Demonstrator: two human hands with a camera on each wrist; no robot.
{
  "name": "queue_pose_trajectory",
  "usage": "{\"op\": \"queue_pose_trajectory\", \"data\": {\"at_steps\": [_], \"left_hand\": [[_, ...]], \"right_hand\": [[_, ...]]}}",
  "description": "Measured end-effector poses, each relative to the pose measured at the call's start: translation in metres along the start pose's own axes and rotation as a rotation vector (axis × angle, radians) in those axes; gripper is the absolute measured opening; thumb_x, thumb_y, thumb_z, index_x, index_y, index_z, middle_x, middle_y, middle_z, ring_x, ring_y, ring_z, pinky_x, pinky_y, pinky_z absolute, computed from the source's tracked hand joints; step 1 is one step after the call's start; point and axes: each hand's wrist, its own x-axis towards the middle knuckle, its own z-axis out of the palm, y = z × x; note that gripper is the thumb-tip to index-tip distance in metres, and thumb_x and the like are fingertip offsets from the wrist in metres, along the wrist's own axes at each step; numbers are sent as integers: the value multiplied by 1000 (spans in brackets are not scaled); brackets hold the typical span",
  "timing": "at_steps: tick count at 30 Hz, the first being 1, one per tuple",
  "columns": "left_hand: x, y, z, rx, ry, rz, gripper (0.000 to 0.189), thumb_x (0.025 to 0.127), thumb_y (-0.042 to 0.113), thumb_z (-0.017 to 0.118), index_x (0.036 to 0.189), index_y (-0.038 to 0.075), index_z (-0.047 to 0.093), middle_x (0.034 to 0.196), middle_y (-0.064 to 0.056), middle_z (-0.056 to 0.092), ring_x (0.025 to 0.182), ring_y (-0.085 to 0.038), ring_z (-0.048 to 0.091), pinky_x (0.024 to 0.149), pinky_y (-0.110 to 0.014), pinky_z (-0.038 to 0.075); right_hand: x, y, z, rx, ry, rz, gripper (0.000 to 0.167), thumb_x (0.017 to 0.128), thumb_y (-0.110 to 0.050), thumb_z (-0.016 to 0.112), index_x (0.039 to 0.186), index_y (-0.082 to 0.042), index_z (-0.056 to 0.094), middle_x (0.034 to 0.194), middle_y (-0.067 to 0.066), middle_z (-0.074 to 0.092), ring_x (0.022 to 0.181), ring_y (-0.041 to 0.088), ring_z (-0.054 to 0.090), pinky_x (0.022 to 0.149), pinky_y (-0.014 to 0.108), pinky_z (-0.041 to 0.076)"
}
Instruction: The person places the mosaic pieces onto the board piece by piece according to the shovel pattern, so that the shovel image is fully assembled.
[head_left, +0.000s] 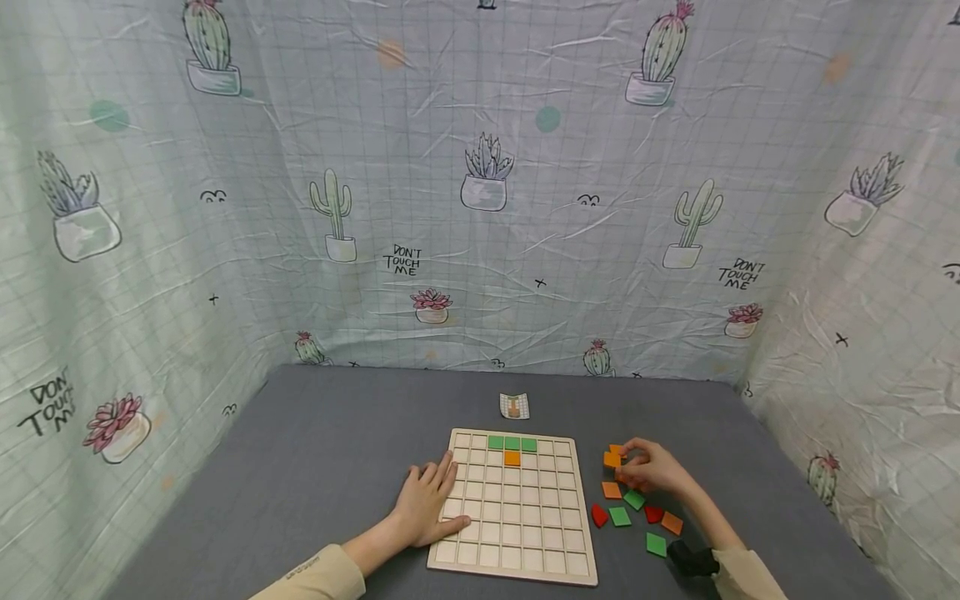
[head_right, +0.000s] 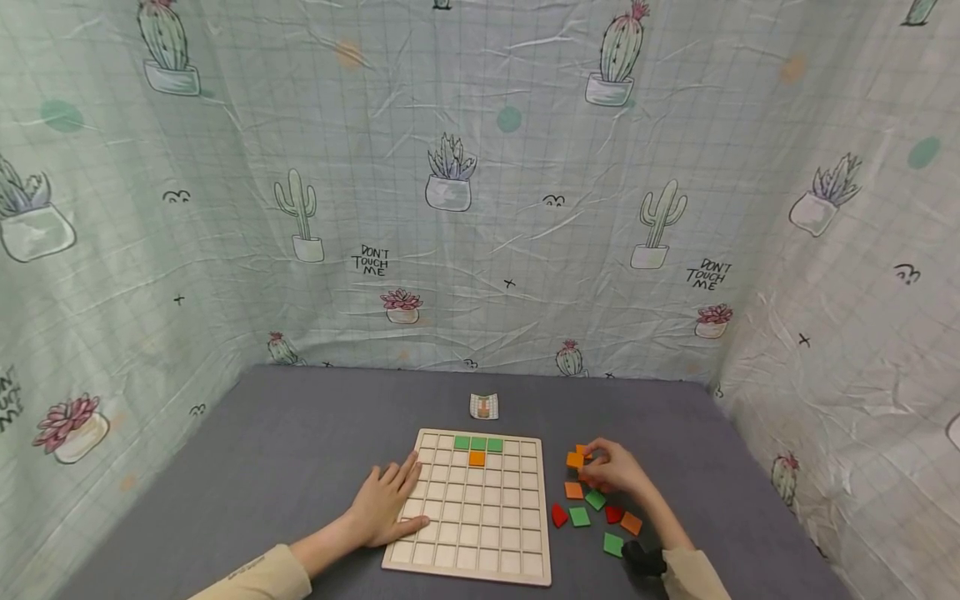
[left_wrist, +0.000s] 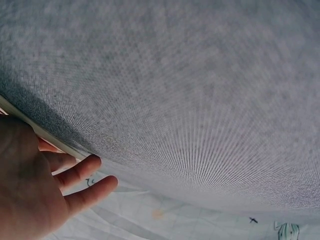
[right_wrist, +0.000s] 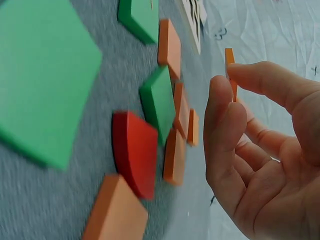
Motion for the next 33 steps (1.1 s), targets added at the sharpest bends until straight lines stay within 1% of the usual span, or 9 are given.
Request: {"op": "queue_pose_trajectory", "data": {"at_steps": [3, 6, 10, 13, 16, 18, 20, 25, 33], "left_hand": [[1, 0, -1, -1, -15, -6, 83, 81, 71, 26, 134, 9, 41, 141, -10, 36, 108, -23, 46, 81, -43, 36], [1, 0, -3, 2, -18, -8, 83, 81, 71, 27, 134, 9, 41, 141, -10, 36, 108, -23, 46, 81, -43, 36], [1, 0, -5, 8, -17, -7, 83, 81, 71, 27, 134, 10, 41, 141, -10, 36, 107, -22, 46, 81, -42, 36], [0, 0, -6, 10, -17, -7, 83, 81, 71, 28, 134, 10, 41, 141, -10, 37, 107, -22, 46, 81, -42, 36], [1, 0, -6, 11, -17, -7, 82, 81, 71, 28, 134, 9, 42, 141, -10, 37, 107, -22, 46, 80, -42, 36], [1, 1, -5, 11, -17, -7, 83, 81, 71, 27, 134, 9, 41, 141, -10, 36, 107, -22, 46, 80, -42, 36], [1, 1, -5, 10, -18, -6, 83, 81, 71, 27, 134, 9, 41, 141, -11, 36, 107, -22, 46, 80, -42, 36], [1, 0, -5, 7, -24, -6, 83, 81, 71, 27, 134, 9, 40, 141, -10, 36, 108, -23, 46, 81, -43, 37], [1, 0, -5, -2, -37, -3, 83, 81, 71, 26, 135, 9, 39, 142, -11, 35, 109, -23, 45, 82, -43, 36]], "right_hand": [[1, -2, 6, -14, 5, 14, 39, 82, -16, 62, 108, 7, 46, 76, 13, 66, 58, 16, 56, 50, 30, 43], [2, -5, 11, -36, 8, 8, 38, 81, -18, 63, 108, 5, 48, 77, 12, 66, 58, 16, 57, 49, 30, 43], [3, -9, 18, -36, 0, -3, 37, 81, -18, 63, 108, 4, 48, 77, 13, 66, 58, 17, 55, 49, 31, 43], [3, -13, 23, -13, -21, -18, 36, 81, -16, 63, 107, 4, 47, 76, 14, 65, 55, 15, 51, 48, 31, 41], [5, -15, 27, 16, -42, -32, 36, 81, -13, 64, 106, 5, 47, 73, 18, 63, 52, 14, 48, 47, 29, 40], [7, -15, 30, 23, -51, -42, 35, 80, -11, 64, 106, 6, 47, 72, 20, 63, 51, 13, 50, 47, 29, 41], [8, -17, 34, 9, -42, -36, 35, 80, -13, 65, 105, 4, 48, 72, 19, 63, 52, 14, 54, 47, 29, 42], [12, -24, 45, -12, -35, -31, 33, 79, -13, 65, 105, 1, 50, 70, 15, 64, 53, 16, 57, 44, 27, 39], [19, -32, 63, 15, -88, -88, 32, 81, -9, 62, 106, 4, 47, 72, 24, 62, 53, 16, 54, 46, 26, 38]]}}
